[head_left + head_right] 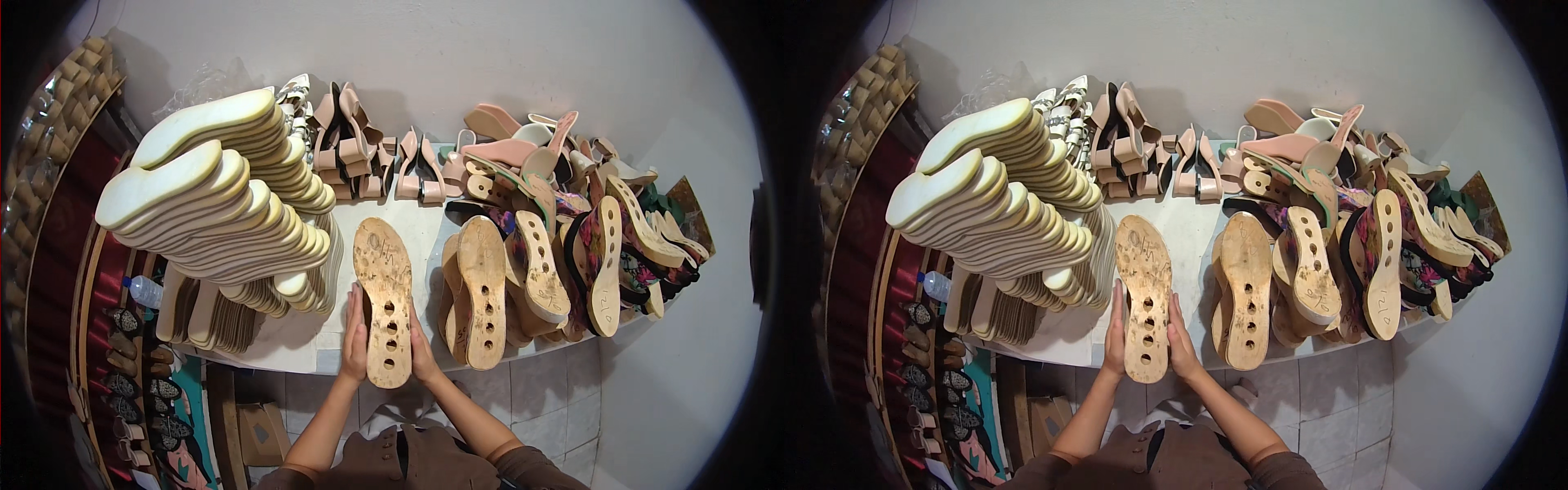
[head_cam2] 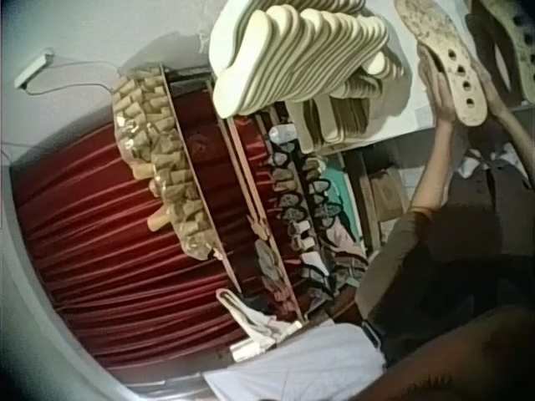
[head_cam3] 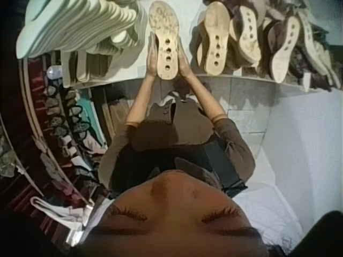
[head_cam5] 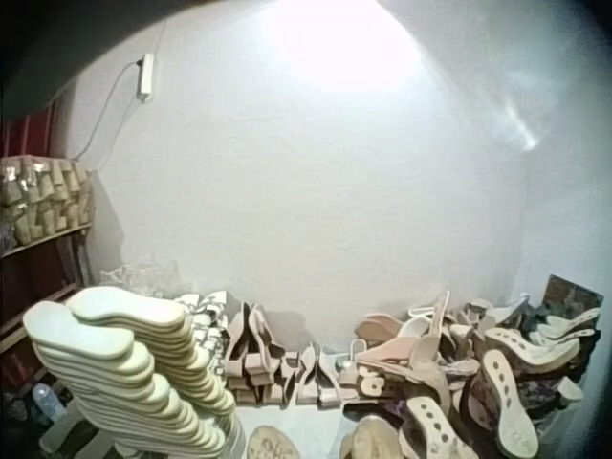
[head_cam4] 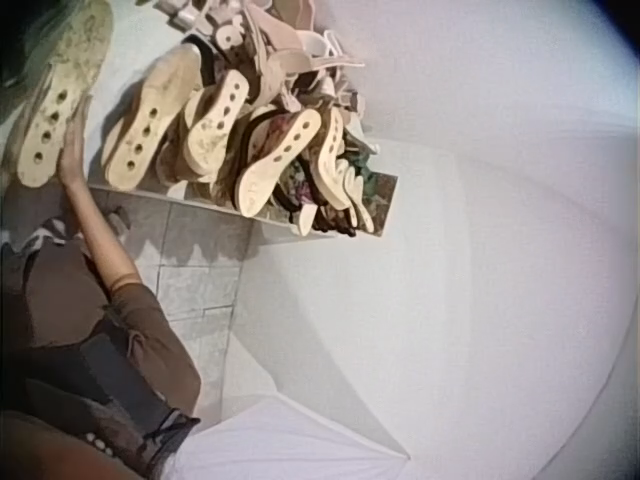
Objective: Organizing and inspecting various shoe soles and components on a workbench.
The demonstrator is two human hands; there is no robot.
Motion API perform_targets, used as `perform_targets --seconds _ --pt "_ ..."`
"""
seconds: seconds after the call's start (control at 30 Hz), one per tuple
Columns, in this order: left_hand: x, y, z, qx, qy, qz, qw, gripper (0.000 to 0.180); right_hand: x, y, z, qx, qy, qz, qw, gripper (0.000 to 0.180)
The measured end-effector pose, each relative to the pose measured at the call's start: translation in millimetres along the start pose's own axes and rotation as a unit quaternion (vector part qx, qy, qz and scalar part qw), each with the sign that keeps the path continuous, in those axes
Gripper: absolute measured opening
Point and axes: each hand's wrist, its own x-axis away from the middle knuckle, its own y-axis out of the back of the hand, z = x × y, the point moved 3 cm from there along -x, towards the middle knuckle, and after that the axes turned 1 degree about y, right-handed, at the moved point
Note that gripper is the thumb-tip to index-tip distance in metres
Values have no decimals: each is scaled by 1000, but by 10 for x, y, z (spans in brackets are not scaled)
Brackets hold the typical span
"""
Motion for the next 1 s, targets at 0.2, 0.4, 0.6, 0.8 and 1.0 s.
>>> perform_targets --seconds 0.2,0.4,0.6,0.8,1.0 --pt "-36 -27 -88 -34 -34 21 999 64 -35 -66 38 9 16 -2 1000 64" --pt "-30 -45 -155 -71 -60 45 995 63 -79 -55 118 103 30 21 994 64" --pt "-29 -83 -231 -106 -85 64 989 63 -64 -43 106 126 25 22 992 65" --pt "16 -101 -358 40 -41 68 996 64 -55 -41 156 97 30 7 995 64" --pt "61 -35 -199 50 -43 73 995 65 -24 -56 121 85 17 14 996 62"
